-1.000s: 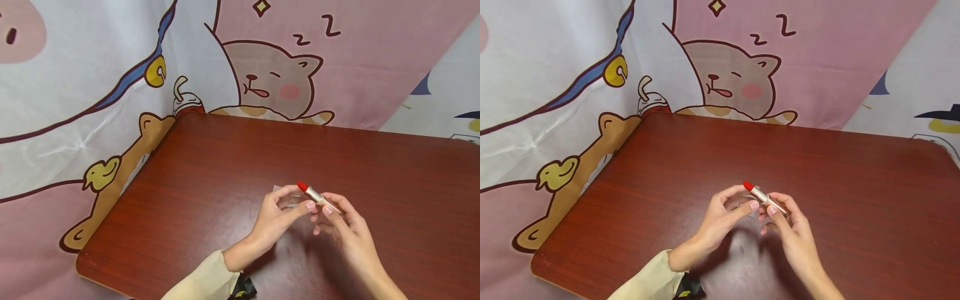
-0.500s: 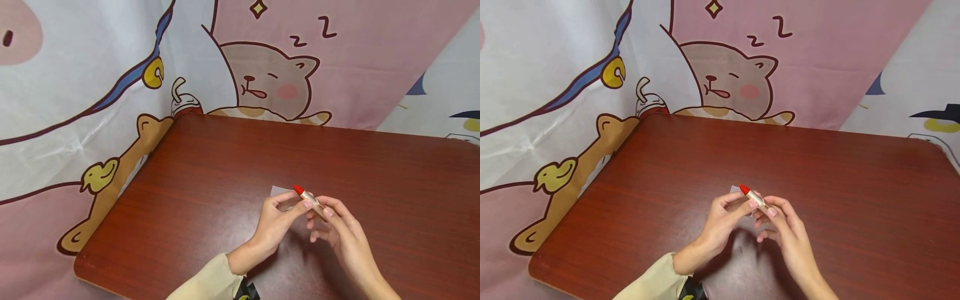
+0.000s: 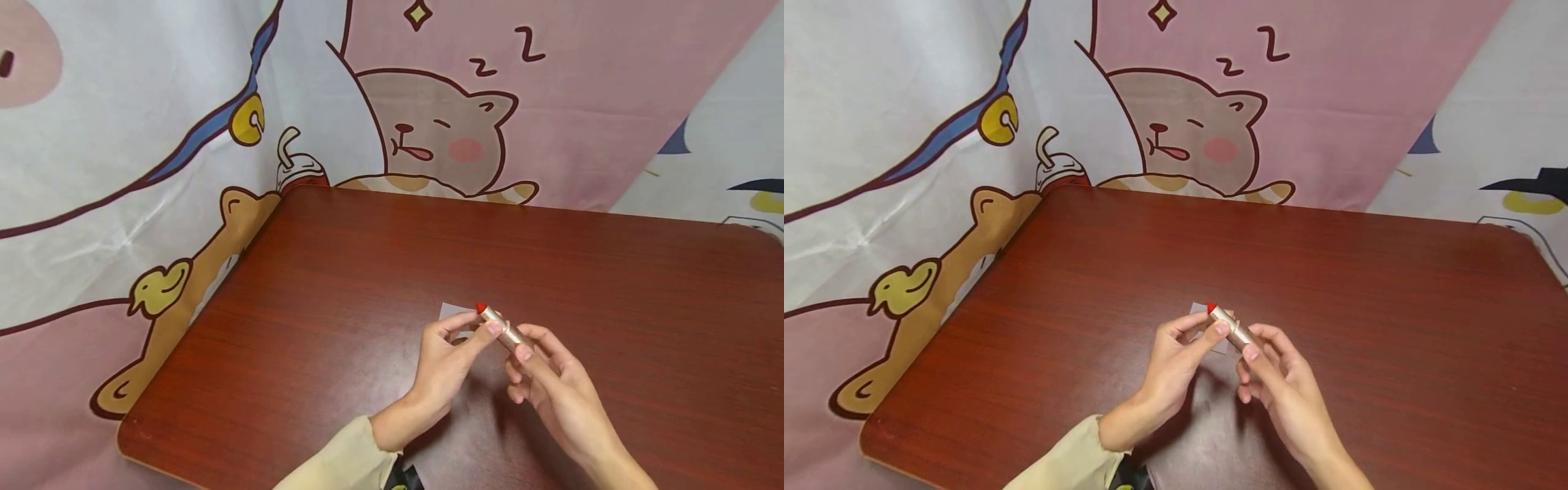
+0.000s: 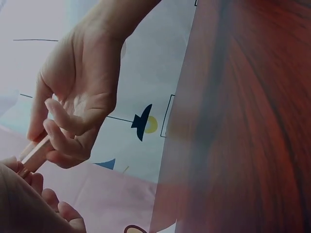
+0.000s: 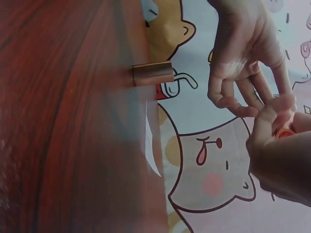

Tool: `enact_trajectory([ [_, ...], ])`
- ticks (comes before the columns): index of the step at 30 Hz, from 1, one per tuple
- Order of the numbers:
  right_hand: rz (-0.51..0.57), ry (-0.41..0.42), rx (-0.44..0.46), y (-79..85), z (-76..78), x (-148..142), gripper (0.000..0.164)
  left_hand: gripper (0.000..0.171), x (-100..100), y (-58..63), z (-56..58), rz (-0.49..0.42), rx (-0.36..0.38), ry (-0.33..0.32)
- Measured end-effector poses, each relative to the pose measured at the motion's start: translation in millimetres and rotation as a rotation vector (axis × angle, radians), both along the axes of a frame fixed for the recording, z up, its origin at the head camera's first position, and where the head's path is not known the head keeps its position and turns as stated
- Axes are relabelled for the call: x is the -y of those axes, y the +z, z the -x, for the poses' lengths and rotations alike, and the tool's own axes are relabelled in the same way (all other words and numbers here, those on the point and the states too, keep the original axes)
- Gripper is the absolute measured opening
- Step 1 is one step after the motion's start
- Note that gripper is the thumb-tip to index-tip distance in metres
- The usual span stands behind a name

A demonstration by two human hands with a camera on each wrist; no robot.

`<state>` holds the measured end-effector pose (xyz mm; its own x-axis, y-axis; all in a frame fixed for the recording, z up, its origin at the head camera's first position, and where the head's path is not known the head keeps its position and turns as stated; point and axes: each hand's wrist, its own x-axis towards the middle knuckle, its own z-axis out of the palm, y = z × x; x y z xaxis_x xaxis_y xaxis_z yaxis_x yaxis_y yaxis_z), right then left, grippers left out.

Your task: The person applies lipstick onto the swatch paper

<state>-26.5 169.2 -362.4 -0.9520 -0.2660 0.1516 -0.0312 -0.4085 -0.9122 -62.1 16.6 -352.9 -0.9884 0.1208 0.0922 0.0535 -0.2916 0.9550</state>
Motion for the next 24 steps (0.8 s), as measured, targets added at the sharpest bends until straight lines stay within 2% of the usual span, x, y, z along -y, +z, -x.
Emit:
enact_trajectory([
  [2, -0.014, -0.026, 0.009, 1.1, 0.1, 0.4, 0.025, 0.019, 0.2, -0.3, 0.5, 0.005, 0.002, 0.005],
  [4, 0.019, 0.01, 0.016, 2.7, 1.3, -0.7, 0.026, 0.019, 0.8, -0.8, 0.8, -0.001, 0.009, 0.003],
  [6, 0.088, 0.113, 0.041, 4.1, 3.7, -2.7, 0.03, 0.019, 1.5, -1.1, 0.7, -0.008, 0.013, 0.001],
  [8, 0.15, 0.235, 0.071, 4.7, 6.1, -5.2, 0.042, 0.02, 2.1, -1.4, 0.4, -0.02, 0.016, -0.002],
  [11, 0.152, 0.3, 0.102, 4.3, 7.3, -6.8, 0.054, 0.02, 2.5, -1.6, -0.5, -0.038, 0.017, -0.008],
  [14, 0.08, 0.255, 0.075, 0.9, 6.6, -6.7, 0.051, 0.02, 1.7, -2.1, -1.3, -0.051, 0.025, 0.002],
  [18, -0.021, 0.126, 0.052, -2.1, 4.1, -4.8, 0.036, 0.021, 0.3, -2.7, -1.6, -0.046, 0.031, 0.035],
  [22, -0.084, 0.004, 0.094, -1.0, 1.9, -2.4, 0.026, 0.021, -0.7, -2.6, -1.1, -0.036, 0.023, 0.048],
  [24, -0.09, -0.03, 0.12, -0.6, 1.6, -1.6, 0.026, 0.021, 0.4, -2.5, -0.3, -0.018, 0.013, 0.024],
])
